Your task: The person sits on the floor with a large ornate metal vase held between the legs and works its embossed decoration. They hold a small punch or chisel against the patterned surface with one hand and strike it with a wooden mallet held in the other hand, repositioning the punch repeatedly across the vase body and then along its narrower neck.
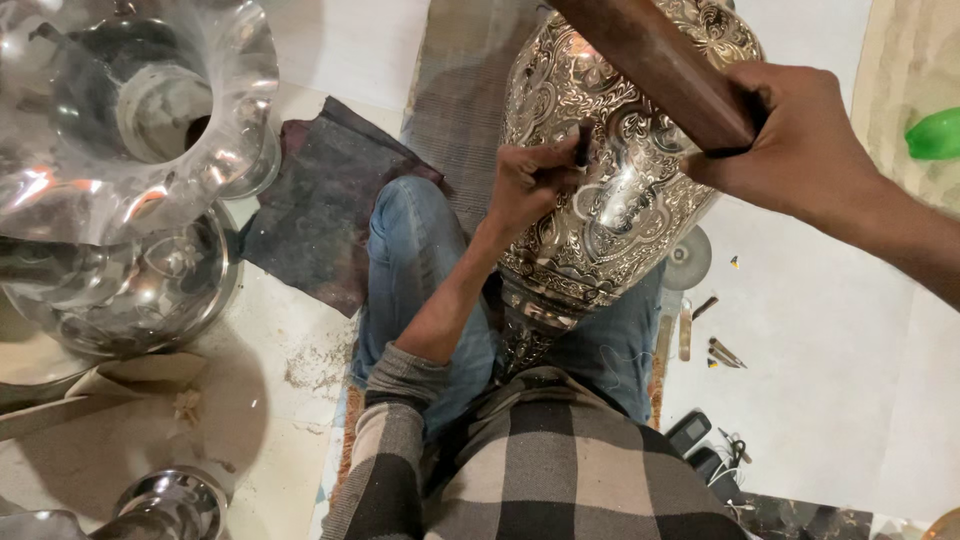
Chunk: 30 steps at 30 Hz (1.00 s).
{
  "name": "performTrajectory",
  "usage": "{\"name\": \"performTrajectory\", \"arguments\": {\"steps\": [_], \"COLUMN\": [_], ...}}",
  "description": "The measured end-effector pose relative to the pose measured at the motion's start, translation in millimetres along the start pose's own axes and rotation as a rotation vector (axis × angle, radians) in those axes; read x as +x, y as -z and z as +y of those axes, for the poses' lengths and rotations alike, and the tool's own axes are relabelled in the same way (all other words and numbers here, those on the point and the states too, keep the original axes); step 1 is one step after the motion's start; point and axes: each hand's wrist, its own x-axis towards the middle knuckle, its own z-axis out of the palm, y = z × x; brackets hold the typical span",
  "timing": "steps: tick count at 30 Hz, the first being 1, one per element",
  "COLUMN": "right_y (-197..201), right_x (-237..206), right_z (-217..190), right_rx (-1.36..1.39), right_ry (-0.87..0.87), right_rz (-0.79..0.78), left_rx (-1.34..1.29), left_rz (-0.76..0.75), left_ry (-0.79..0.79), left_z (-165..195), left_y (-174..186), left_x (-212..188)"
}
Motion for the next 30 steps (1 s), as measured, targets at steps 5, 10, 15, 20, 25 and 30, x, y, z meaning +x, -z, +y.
{"name": "performTrajectory", "arguments": {"steps": [5, 10, 15, 20, 25, 30], "right_y": [12, 14, 6, 9, 16, 9], "right_x": [3, 5, 6, 14, 17, 24], "right_z": [-14, -20, -17, -15, -21, -33], "right_rx": [-0.428, -0.342, -0.142, -0.406, -0.591, -0.521], "right_ry": [0.029, -0.056, 0.015, 0.123, 0.062, 0.063], "right_rz": [-0.187, -0.165, -0.120, -0.151, -0.209, -0.190], "left_rx": [0.029, 0.058, 0.012, 0.089, 0.045, 0.139], "left_rz": [0.003, 0.056, -0.033, 0.120, 0.132, 0.167], "left_ry": [-0.088, -0.008, 0.048, -0.009, 0.016, 0.083], "left_z": [27, 41, 47, 47, 42, 41], "left_y": [-4, -6, -3, -6, -10, -14], "left_x": [7, 8, 8, 4, -2, -8]}}
